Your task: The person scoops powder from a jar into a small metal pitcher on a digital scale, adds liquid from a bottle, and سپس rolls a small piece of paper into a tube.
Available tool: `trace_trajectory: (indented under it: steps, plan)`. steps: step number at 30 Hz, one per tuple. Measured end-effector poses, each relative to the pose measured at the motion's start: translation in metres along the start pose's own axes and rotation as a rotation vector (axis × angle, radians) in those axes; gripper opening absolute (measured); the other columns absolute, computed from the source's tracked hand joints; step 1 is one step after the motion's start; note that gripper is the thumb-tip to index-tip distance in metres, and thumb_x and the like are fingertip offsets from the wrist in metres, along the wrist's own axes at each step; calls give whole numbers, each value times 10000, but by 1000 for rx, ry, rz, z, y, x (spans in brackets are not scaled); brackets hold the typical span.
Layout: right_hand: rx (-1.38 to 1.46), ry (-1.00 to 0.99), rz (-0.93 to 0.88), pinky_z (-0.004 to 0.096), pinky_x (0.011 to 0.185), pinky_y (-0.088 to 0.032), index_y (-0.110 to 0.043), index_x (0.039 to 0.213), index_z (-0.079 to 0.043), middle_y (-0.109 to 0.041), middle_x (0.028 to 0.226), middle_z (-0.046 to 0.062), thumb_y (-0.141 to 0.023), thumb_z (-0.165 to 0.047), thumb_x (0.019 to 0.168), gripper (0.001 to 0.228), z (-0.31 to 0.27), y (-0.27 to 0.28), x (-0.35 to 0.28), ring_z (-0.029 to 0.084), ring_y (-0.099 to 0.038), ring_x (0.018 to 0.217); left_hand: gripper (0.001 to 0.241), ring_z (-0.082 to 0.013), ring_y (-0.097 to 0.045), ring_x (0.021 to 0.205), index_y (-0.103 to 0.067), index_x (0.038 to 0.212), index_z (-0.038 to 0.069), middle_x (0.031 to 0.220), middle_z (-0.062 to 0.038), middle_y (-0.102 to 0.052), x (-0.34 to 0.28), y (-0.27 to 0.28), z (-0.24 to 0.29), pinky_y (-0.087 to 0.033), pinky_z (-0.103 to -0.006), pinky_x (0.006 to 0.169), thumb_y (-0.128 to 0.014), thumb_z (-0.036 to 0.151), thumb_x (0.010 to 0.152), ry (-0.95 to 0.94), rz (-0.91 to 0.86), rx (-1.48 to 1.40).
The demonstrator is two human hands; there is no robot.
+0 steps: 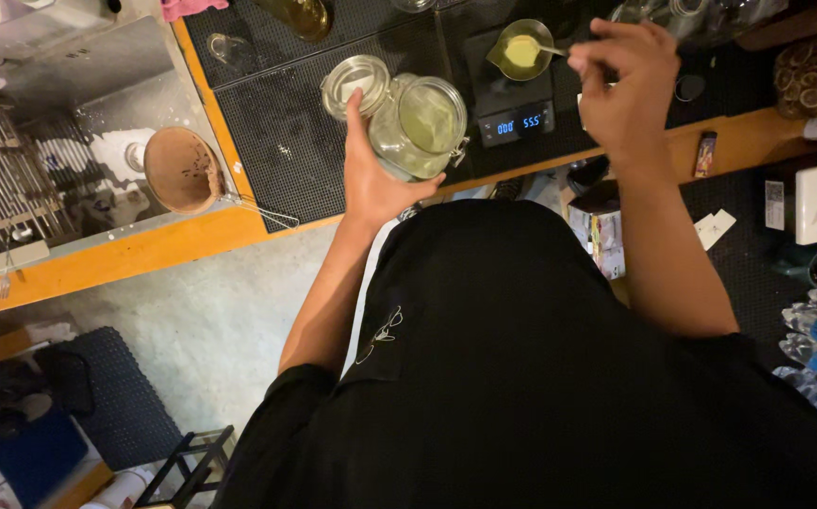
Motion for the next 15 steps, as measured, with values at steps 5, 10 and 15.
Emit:
trace_trajectory:
  steps: [5, 10, 15]
  plan:
    - [-75, 142, -69, 459, 1153, -372, -758, 943, -83, -807, 1095, 25, -614, 161, 888, 288, -15, 5, 1, 213, -711, 1258, 1380, -365, -582, 1383, -53, 1609, 20, 1488, -245, -518, -9, 0, -7, -468, -442, 1209, -1018, 171, 633, -54, 102, -121]
    - [-85, 212, -1, 491, 1108, -402, -746, 917, -54, -812, 1098, 67, -587, 200, 865, 305, -47, 43, 12, 253, -724, 1227, 1374, -335, -570, 1368, 5, 1615, 48, 1535, -246, -449, -11, 0, -11, -472, -422, 1194, -1026, 203, 720, -172, 152, -202]
    - [437, -57, 404, 486, 838, -551, -716, 830, -30, -746, 798, 105, -718, 117, 872, 153, -67, 87, 29, 326, -748, 931, 1371, -366, -506, 1420, -65, 1607, 114, 1557, -243, -385, -11, 1, -19, -439, -446, 1193, -1040, 202, 647, -332, 239, -250]
Point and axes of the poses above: each hand's wrist, its own x-axis towards the middle knuckle, its own y-axis out of the back of the hand, z = x × y, the point moved 7 cm from there along x, towards the middle knuckle
